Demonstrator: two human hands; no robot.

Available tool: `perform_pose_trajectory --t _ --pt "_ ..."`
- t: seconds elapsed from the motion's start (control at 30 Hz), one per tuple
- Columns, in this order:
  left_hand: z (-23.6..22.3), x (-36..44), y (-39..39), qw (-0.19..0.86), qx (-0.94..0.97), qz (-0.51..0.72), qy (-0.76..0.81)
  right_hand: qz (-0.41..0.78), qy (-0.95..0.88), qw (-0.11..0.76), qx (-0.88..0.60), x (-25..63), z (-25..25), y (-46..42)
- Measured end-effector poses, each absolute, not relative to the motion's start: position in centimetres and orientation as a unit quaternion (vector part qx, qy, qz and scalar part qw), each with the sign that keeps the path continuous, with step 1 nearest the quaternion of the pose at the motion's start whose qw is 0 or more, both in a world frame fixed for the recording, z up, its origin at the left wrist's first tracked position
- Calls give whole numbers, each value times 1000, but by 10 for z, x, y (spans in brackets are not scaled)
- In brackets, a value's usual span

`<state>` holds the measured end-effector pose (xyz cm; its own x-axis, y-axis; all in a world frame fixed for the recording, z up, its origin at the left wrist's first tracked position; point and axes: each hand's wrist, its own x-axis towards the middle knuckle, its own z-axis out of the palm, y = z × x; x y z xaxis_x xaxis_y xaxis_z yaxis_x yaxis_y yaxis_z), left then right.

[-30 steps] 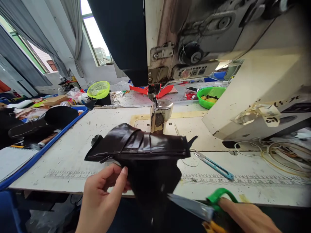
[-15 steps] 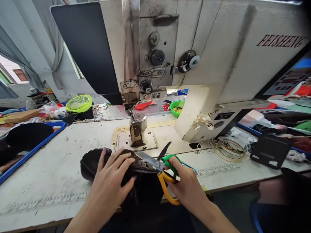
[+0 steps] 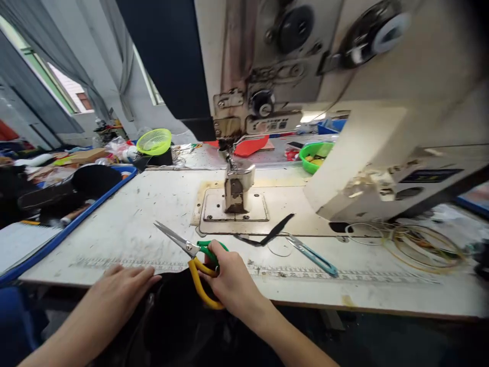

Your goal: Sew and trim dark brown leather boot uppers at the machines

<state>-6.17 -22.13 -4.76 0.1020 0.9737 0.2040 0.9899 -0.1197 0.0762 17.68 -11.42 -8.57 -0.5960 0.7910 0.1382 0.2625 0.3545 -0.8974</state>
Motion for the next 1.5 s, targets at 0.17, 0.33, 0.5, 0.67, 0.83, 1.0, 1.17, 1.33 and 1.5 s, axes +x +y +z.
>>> perform_pose_trajectory --t 0.17,0.33,0.5,0.67,0.83,1.0,1.17,1.33,1.5 --pt "-93 -60 -209 -49 -684 -122 -717 414 -789 211 -402 174 -83 -104" --pt "-86 -21 -183 -161 -689 -201 -677 406 -783 151 -446 177 -74 -98" --pt "-83 5 -174 -199 -734 -259 -596 391 -801 136 -432 197 -78 -76" --pt "-98 1 -171 -122 -781 -287 -542 190 -892 192 -362 285 -77 -51" --pt "-100 -4 -171 -200 -788 -285 -508 66 -969 82 -224 320 -61 -52" --pt "-91 -4 -167 -289 -757 -261 -525 90 -977 5 -194 303 -60 -42" --pt "-86 -2 -165 -324 -737 -253 -536 132 -976 -42 -166 289 -56 -27" --pt "-85 -2 -165 -338 -727 -255 -541 147 -977 -59 -142 292 -59 -23" --pt "-84 -3 -162 -340 -724 -265 -538 185 -973 -48 -129 294 -62 -20"
